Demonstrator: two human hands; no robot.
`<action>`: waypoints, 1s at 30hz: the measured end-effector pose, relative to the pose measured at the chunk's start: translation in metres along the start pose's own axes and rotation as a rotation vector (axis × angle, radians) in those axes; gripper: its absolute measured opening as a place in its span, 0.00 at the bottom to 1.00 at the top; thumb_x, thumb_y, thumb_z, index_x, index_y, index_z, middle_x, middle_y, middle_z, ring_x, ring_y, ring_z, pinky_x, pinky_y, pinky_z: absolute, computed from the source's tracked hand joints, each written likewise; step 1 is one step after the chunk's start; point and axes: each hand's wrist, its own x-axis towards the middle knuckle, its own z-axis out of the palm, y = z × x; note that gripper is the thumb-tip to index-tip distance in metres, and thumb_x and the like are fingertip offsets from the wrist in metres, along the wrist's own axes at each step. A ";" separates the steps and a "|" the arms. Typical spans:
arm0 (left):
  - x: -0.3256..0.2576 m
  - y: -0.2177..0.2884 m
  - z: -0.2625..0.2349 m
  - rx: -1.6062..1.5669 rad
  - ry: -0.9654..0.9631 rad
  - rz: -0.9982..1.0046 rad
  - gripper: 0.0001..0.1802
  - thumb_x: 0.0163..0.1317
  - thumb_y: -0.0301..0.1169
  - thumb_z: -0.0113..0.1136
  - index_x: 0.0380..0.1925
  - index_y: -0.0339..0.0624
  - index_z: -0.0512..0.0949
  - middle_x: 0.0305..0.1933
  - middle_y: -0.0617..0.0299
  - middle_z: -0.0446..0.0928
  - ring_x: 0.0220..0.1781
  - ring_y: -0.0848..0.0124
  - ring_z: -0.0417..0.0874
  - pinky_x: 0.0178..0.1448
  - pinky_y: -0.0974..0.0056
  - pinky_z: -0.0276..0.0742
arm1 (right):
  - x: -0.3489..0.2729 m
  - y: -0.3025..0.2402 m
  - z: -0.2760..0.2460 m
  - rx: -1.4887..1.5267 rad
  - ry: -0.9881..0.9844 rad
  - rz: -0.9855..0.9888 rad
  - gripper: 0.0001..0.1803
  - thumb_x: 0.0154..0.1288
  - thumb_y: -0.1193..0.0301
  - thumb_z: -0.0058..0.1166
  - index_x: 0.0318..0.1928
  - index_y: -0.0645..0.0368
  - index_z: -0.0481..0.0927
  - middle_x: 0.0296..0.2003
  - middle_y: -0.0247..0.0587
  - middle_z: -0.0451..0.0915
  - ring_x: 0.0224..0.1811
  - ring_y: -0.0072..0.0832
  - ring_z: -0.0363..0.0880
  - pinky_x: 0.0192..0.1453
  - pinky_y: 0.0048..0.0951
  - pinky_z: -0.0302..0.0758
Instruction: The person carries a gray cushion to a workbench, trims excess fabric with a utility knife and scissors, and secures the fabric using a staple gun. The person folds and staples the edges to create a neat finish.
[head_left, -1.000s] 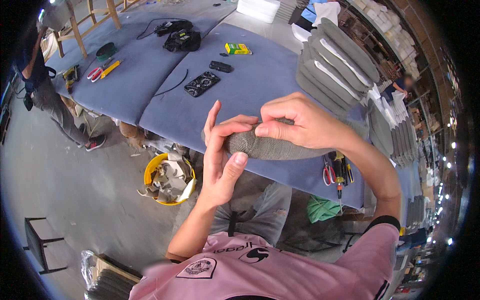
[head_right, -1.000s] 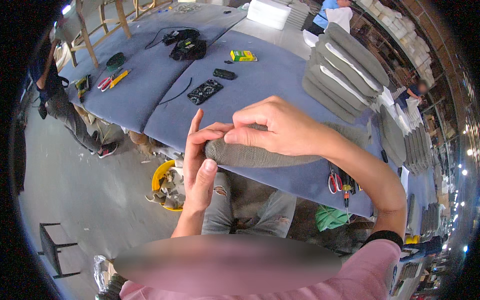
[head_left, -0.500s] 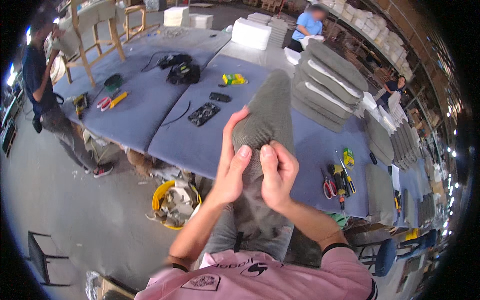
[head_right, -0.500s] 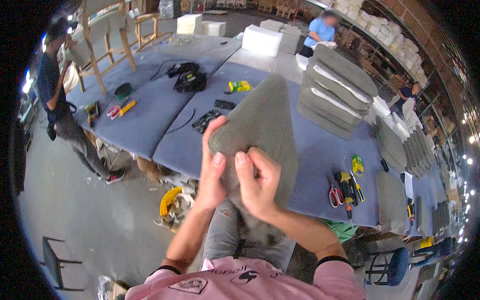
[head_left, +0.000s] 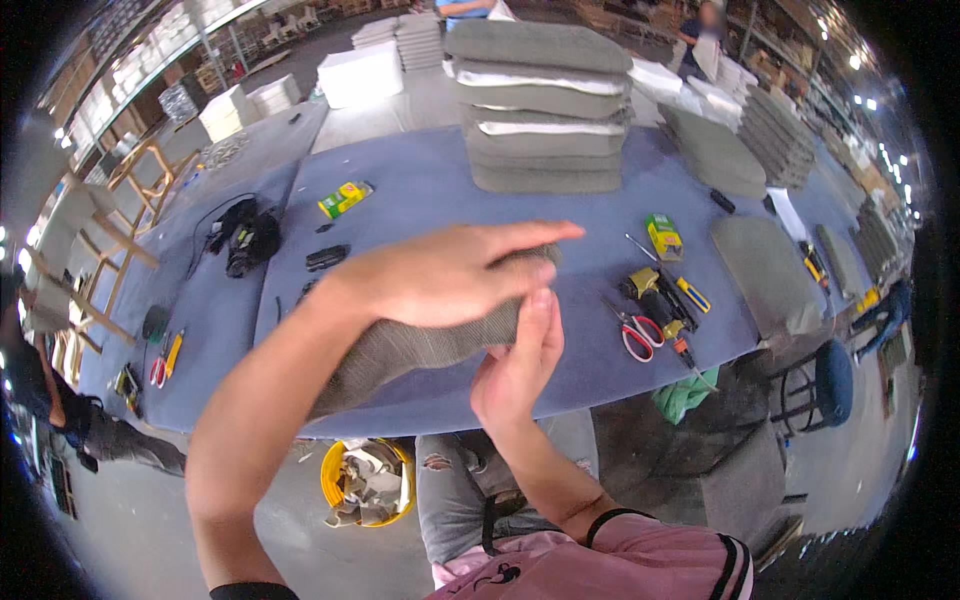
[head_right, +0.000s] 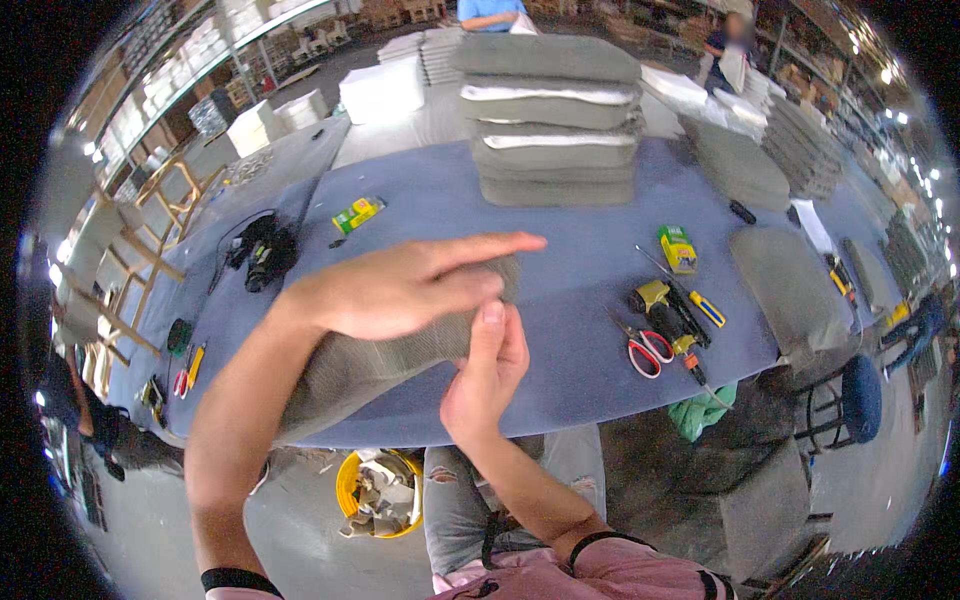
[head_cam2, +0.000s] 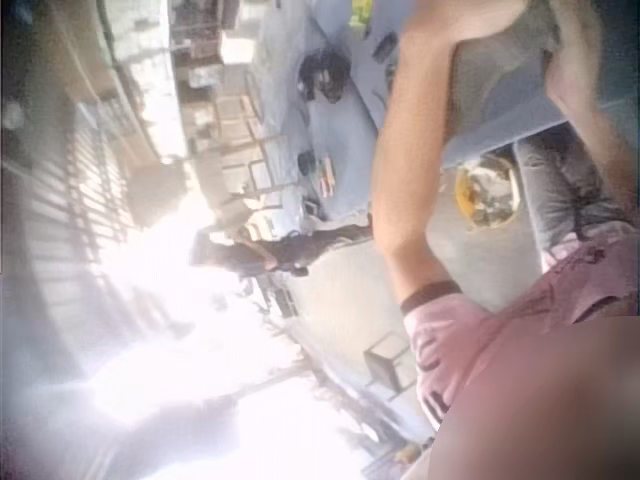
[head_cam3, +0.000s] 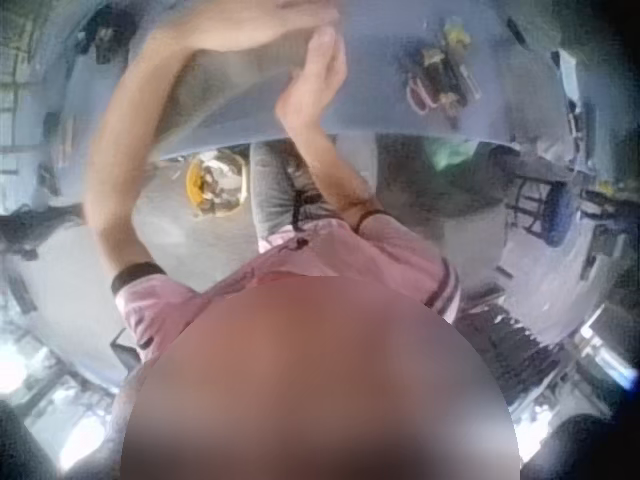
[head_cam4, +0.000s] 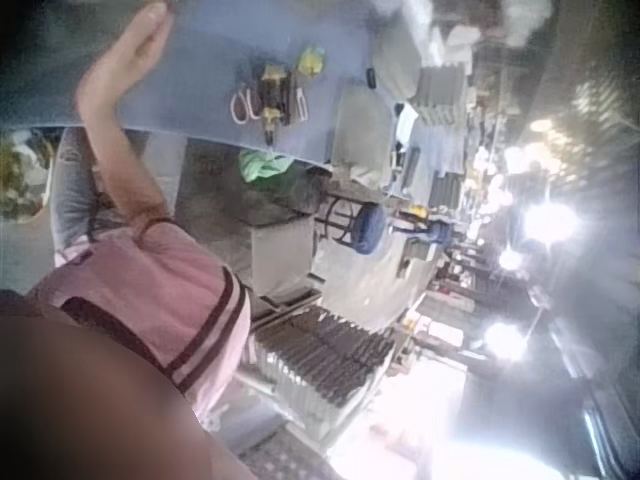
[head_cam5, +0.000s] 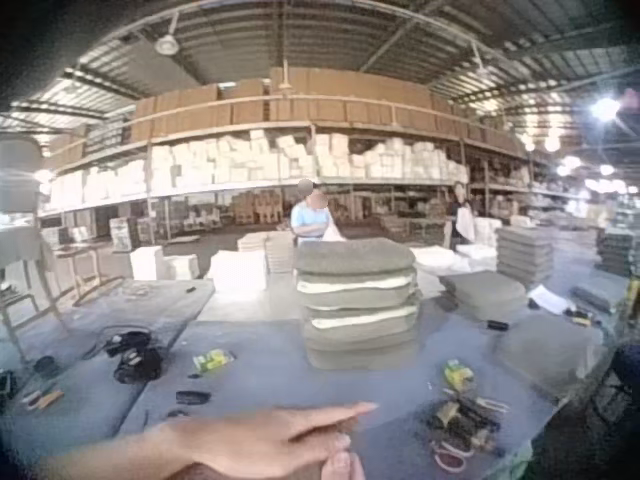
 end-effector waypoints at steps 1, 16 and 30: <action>0.014 -0.010 -0.004 -0.046 -0.020 0.025 0.37 0.89 0.53 0.44 0.89 0.51 0.61 0.90 0.49 0.64 0.90 0.52 0.64 0.91 0.53 0.57 | 0.017 0.007 -0.014 -0.024 -0.032 0.019 0.18 0.90 0.56 0.56 0.40 0.52 0.78 0.34 0.19 0.75 0.33 0.08 0.68 0.31 0.20 0.66; 0.084 -0.059 -0.053 -0.249 -0.286 -0.172 0.44 0.88 0.59 0.49 0.87 0.37 0.57 0.78 0.50 0.77 0.79 0.62 0.75 0.85 0.57 0.67 | 0.119 0.057 -0.062 -0.230 -0.520 -0.352 0.32 0.79 0.61 0.65 0.16 0.51 0.64 0.11 0.30 0.66 0.11 0.26 0.64 0.19 0.35 0.60; 0.072 0.040 0.023 0.229 -0.065 -0.475 0.33 0.74 0.34 0.68 0.78 0.49 0.73 0.55 0.46 0.89 0.56 0.54 0.93 0.63 0.53 0.84 | 0.267 -0.105 -0.246 -1.663 -0.728 -0.509 0.19 0.74 0.66 0.65 0.62 0.53 0.84 0.64 0.54 0.86 0.63 0.58 0.87 0.62 0.55 0.85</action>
